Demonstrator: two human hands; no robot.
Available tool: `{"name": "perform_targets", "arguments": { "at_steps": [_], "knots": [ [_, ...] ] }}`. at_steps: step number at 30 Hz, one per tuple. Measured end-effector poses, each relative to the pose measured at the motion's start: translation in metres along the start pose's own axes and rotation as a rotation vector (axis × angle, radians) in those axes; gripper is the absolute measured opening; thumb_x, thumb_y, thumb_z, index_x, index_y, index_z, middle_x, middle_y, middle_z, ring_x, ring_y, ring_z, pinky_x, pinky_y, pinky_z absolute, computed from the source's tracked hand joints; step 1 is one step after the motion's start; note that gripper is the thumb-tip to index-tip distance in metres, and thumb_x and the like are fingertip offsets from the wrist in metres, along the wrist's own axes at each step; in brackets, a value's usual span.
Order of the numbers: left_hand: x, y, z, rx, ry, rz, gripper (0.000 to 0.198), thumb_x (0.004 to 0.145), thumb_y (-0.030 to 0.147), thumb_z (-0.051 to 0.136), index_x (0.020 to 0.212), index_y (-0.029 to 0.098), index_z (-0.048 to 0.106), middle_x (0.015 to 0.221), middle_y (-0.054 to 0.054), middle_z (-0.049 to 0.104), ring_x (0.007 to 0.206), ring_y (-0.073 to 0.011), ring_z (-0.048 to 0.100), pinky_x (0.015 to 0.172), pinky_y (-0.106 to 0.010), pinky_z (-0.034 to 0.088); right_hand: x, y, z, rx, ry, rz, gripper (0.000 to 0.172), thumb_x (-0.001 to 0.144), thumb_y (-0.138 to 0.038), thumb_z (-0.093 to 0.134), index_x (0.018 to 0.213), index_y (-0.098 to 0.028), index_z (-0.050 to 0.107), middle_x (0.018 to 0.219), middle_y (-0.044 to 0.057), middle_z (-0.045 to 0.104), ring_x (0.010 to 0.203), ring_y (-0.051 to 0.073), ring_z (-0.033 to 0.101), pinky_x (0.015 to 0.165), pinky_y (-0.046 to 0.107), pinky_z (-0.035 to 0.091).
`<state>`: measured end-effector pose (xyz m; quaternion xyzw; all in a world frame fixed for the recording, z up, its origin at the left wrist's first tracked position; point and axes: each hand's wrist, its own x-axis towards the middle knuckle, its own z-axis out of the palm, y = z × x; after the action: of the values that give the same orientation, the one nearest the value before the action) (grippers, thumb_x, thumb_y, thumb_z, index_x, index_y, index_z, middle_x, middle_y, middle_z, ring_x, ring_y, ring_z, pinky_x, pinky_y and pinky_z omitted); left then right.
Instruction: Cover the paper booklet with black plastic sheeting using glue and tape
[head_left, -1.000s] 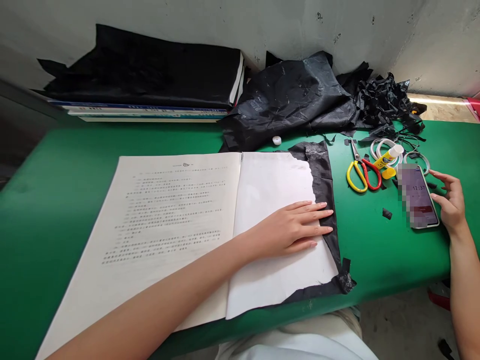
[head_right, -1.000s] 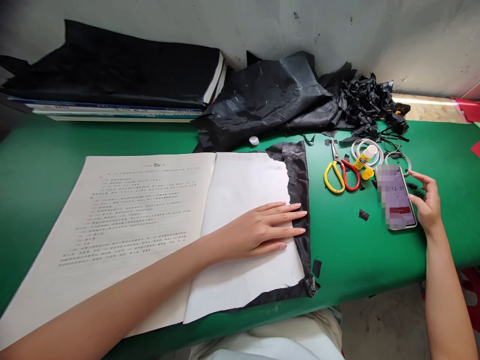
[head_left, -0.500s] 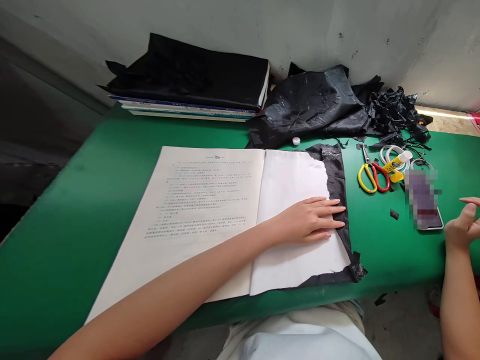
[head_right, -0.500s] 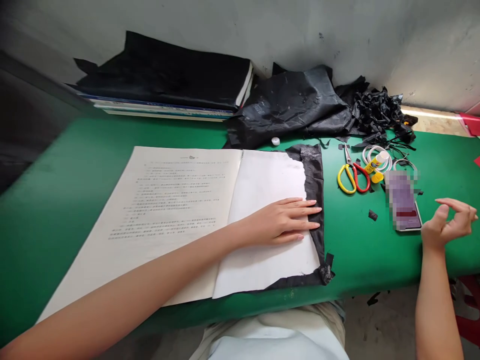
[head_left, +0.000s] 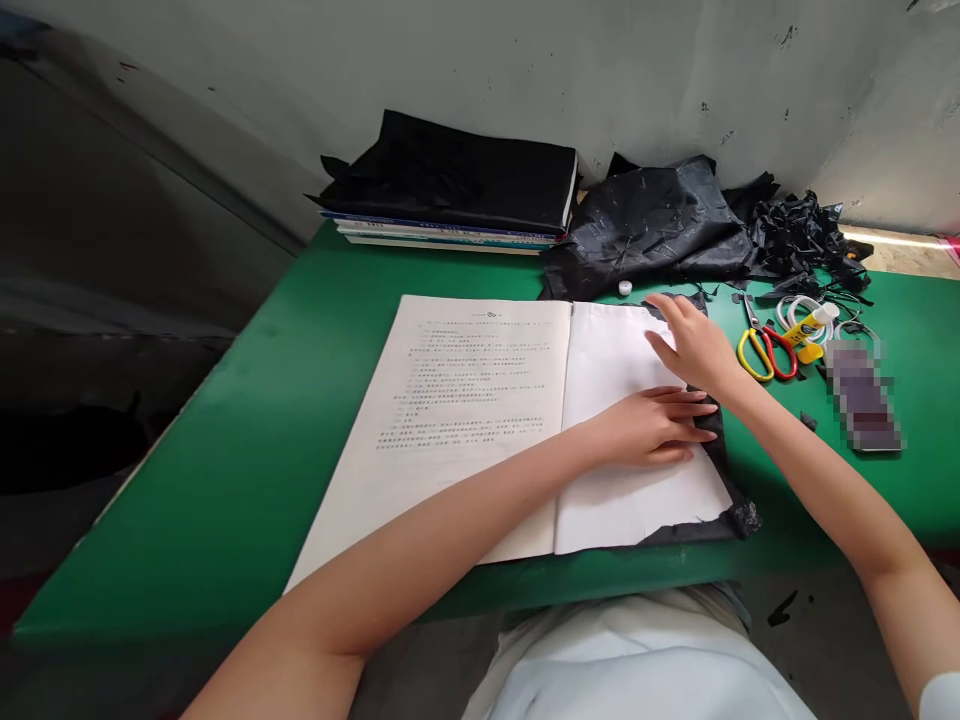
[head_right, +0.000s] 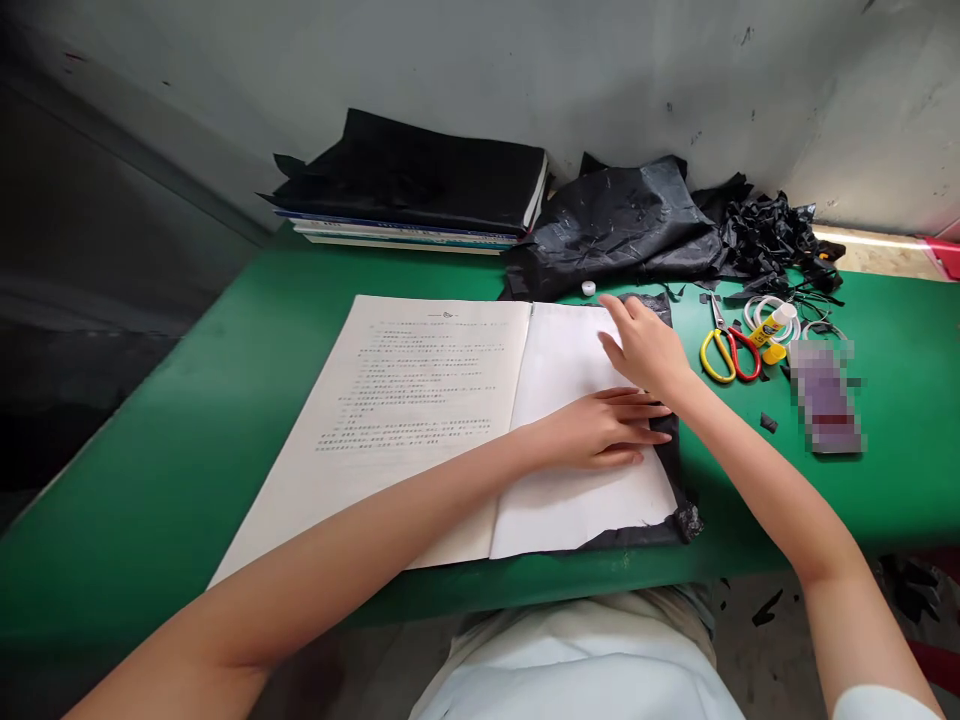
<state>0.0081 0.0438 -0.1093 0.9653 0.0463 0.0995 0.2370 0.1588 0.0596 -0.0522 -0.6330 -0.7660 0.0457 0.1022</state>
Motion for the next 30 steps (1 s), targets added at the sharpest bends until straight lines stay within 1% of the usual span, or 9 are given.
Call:
{"name": "perform_targets", "arguments": {
  "at_steps": [2,4,8,11,15,20,24,27,30],
  "knots": [
    [0.000,0.000,0.000,0.005,0.009,-0.009,0.039,0.099,0.040,0.049,0.134,0.029,0.063,0.153,-0.003,0.050,0.146,-0.0233,0.045,0.125,-0.045,0.034,0.032,-0.020,0.001,-0.066,-0.059,0.074,0.051,0.101,-0.039,0.041,0.150,-0.025,0.037,0.123,0.013,0.058,0.101,0.028,0.063,0.074,0.033,0.049],
    [0.000,0.001,0.000,0.006,0.008,-0.004,0.039,0.099,0.040,0.048,0.132,0.029,0.064,0.151,-0.003,0.052,0.143,-0.0232,0.047,0.124,-0.044,0.035,0.057,-0.036,0.006,-0.119,-0.090,0.117,0.054,0.101,-0.046,0.041,0.151,-0.026,0.034,0.123,0.014,0.058,0.104,0.030,0.063,0.077,0.035,0.049],
    [0.001,0.000,-0.001,-0.003,0.011,0.030,0.037,0.098,0.037,0.049,0.131,0.028,0.065,0.148,-0.004,0.055,0.139,-0.0223,0.051,0.124,-0.042,0.036,0.081,-0.050,0.024,-0.172,-0.136,0.169,0.046,0.101,-0.045,0.042,0.142,-0.023,0.044,0.121,0.016,0.061,0.106,0.030,0.065,0.081,0.036,0.051],
    [0.002,-0.001,0.000,0.000,0.020,0.051,0.038,0.097,0.036,0.050,0.130,0.025,0.066,0.142,-0.005,0.061,0.137,-0.0243,0.052,0.123,-0.043,0.037,0.084,-0.048,0.036,-0.175,-0.127,0.199,0.039,0.102,-0.035,0.038,0.137,-0.020,0.047,0.122,0.018,0.062,0.103,0.029,0.068,0.081,0.036,0.051],
    [0.003,-0.002,0.001,0.001,0.016,0.058,0.039,0.098,0.037,0.049,0.130,0.025,0.066,0.139,-0.006,0.063,0.134,-0.0249,0.055,0.122,-0.043,0.039,0.084,-0.039,0.040,-0.187,-0.122,0.257,0.039,0.100,-0.020,0.030,0.136,-0.015,0.045,0.113,0.021,0.067,0.100,0.027,0.069,0.079,0.035,0.051],
    [0.003,-0.001,-0.001,-0.008,0.024,0.051,0.037,0.098,0.038,0.049,0.129,0.027,0.067,0.140,-0.004,0.062,0.135,-0.0238,0.053,0.123,-0.043,0.037,0.089,-0.027,0.040,-0.193,-0.096,0.308,0.038,0.101,-0.026,0.029,0.133,-0.013,0.045,0.114,0.023,0.065,0.102,0.029,0.069,0.077,0.036,0.052],
    [0.003,0.001,-0.002,-0.009,0.001,0.023,0.037,0.098,0.040,0.048,0.129,0.028,0.066,0.140,-0.004,0.063,0.136,-0.0238,0.053,0.124,-0.044,0.034,0.090,-0.026,0.039,-0.183,-0.080,0.268,0.037,0.097,-0.017,0.030,0.128,-0.014,0.051,0.118,0.021,0.063,0.103,0.028,0.069,0.078,0.034,0.050],
    [0.002,0.002,-0.003,-0.004,-0.015,0.009,0.039,0.099,0.042,0.047,0.131,0.028,0.065,0.144,-0.004,0.060,0.139,-0.0242,0.050,0.125,-0.045,0.034,0.085,-0.027,0.032,-0.179,-0.055,0.234,0.037,0.096,-0.016,0.031,0.127,-0.015,0.051,0.118,0.019,0.063,0.101,0.028,0.068,0.077,0.033,0.048],
    [0.001,0.003,-0.003,-0.002,-0.029,-0.002,0.041,0.100,0.043,0.045,0.133,0.027,0.064,0.152,-0.004,0.052,0.145,-0.0245,0.044,0.125,-0.045,0.034,0.070,-0.023,0.018,-0.177,-0.006,0.198,0.038,0.098,-0.021,0.029,0.129,-0.015,0.050,0.119,0.018,0.063,0.099,0.028,0.067,0.074,0.031,0.045]
  ]
}}
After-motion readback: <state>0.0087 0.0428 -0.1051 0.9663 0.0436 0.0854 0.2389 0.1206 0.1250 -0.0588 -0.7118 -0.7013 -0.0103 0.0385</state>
